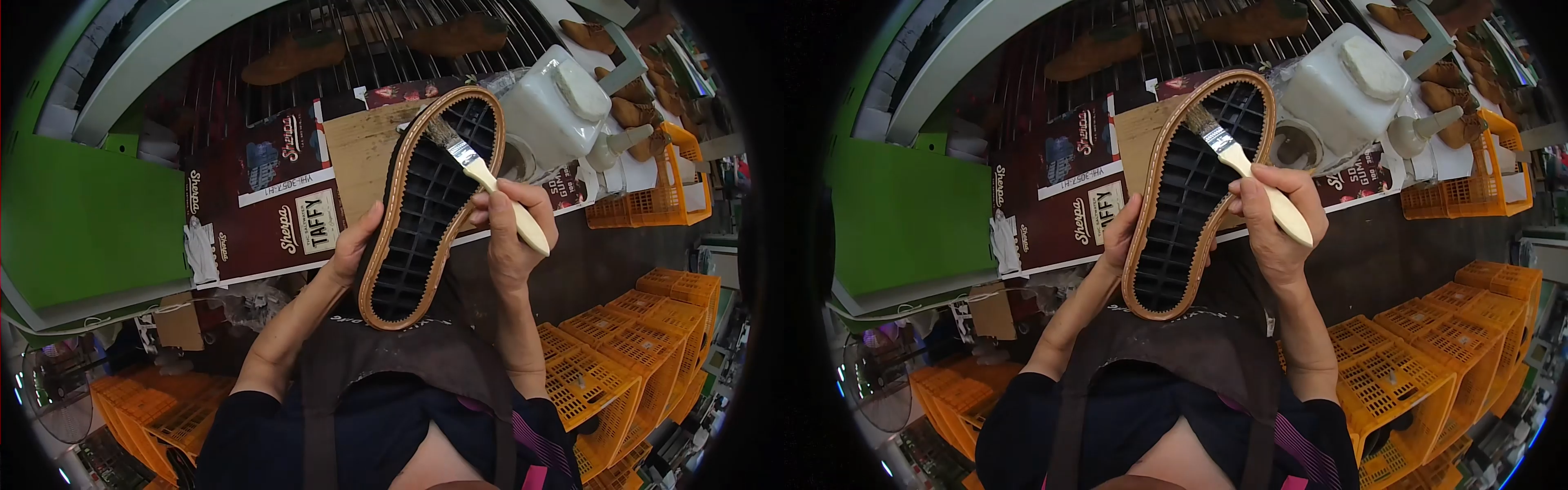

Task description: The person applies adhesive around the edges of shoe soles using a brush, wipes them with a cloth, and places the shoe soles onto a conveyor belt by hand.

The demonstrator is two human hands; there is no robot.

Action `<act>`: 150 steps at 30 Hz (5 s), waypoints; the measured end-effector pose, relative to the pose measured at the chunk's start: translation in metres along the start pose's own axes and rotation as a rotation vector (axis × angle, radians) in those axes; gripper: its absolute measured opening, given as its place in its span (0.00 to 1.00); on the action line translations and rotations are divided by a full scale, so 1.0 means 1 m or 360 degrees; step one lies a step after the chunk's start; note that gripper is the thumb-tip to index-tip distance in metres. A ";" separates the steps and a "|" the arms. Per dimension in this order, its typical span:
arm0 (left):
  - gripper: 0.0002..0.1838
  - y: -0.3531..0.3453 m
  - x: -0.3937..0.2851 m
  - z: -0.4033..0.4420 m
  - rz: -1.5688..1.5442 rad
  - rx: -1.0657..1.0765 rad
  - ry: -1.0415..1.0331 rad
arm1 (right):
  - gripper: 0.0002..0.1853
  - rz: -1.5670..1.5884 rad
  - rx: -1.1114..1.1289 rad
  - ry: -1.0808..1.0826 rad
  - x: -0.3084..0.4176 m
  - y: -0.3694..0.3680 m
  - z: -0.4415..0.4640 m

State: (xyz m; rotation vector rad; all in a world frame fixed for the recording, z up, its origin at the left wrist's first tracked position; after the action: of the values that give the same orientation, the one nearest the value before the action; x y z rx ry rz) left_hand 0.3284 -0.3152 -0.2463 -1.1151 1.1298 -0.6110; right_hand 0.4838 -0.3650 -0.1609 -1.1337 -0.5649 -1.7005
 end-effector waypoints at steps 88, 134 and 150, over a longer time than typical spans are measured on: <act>0.28 0.026 -0.039 -0.012 0.0013 -0.0425 0.0120 | 0.07 0.0020 0.1478 -0.0692 0.026 -0.101 -0.002; 0.44 0.035 -0.017 -0.046 -0.0184 -0.0008 0.1029 | 0.07 -0.0089 0.2450 -0.0928 -0.047 -0.073 0.022; 0.44 0.068 -0.073 -0.104 0.0772 -0.0556 -0.0241 | 0.06 -0.0693 0.0236 -0.0573 0.006 0.109 0.048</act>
State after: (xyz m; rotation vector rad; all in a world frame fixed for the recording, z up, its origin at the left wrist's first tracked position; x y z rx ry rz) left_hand 0.1972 -0.2678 -0.2816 -1.1015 1.3439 0.0520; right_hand 0.6021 -0.3751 -0.1478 -1.2814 -1.2156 -1.7829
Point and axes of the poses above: each hand's wrist, its own z-axis towards the middle knuckle, its own y-axis out of the back of the hand, x = y × z, the point moved 7 cm from there along z, towards the middle knuckle, and after that the axes turned 7 degrees about x, right-handed, at the moved point
